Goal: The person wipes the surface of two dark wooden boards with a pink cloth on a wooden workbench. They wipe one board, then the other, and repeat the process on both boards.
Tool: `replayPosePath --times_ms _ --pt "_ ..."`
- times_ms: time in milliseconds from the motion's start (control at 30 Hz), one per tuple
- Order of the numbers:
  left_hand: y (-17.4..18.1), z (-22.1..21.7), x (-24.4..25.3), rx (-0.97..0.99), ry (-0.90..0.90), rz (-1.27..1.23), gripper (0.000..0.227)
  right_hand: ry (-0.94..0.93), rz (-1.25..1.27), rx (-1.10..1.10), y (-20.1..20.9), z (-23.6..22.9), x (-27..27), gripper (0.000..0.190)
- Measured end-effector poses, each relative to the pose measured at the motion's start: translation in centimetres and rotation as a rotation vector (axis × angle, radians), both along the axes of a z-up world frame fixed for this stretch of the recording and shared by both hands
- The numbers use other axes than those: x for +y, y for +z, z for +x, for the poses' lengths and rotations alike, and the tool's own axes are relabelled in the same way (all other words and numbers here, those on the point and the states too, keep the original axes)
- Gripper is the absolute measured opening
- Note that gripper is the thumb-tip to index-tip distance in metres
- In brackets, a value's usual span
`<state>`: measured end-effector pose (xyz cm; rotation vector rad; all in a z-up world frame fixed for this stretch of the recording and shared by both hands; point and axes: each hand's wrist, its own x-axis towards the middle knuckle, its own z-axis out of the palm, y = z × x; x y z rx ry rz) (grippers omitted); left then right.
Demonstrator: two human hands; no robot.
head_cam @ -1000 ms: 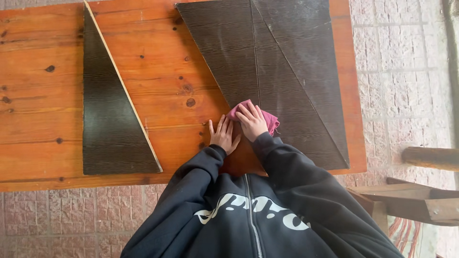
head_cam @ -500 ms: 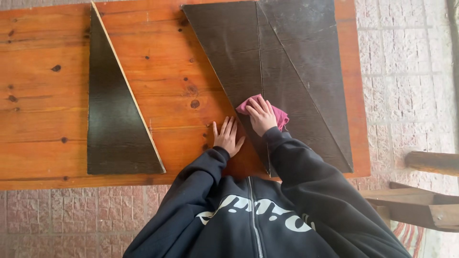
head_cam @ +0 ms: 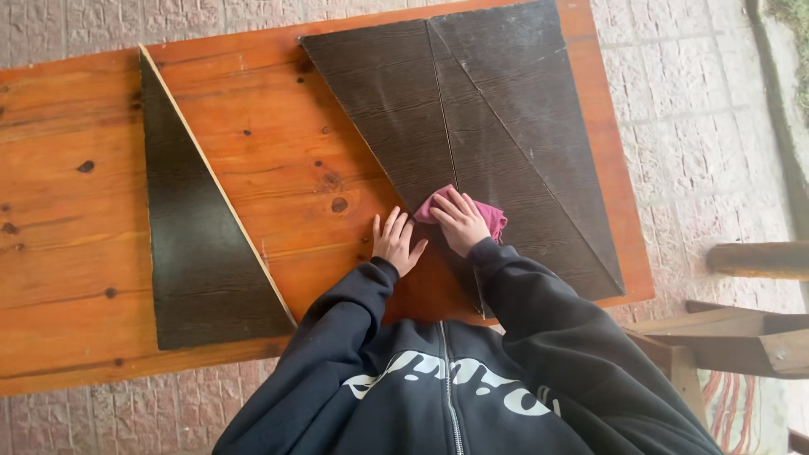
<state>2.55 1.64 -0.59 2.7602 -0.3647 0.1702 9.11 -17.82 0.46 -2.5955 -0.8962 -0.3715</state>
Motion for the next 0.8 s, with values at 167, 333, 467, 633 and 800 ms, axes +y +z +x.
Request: replayPosePath --times_ms 167,333,467,633,800 --pt "-0.6 -0.2 0.4 0.018 -0.037 0.007 0.059 -0.147 -0.022 0.028 -0.8 1.7 1.9 0.041" --pt "-0.7 -0.3 0.7 0.041 -0.040 0.008 0.055 -0.212 -0.043 -0.011 -1.5 1.8 5.5 0.040" --pt "-0.6 0.0 0.8 0.017 -0.039 -0.021 0.054 -0.189 -0.050 0.001 -0.4 0.2 5.5 0.040" --pt "0.2 0.0 0.9 0.019 -0.031 -0.059 0.054 -0.130 -0.035 0.058 -0.2 -0.2 2.8 0.042" --pt "0.0 -0.1 0.6 -0.009 -0.012 -0.051 0.050 -0.149 -0.036 0.035 -1.0 2.6 2.0 0.042"
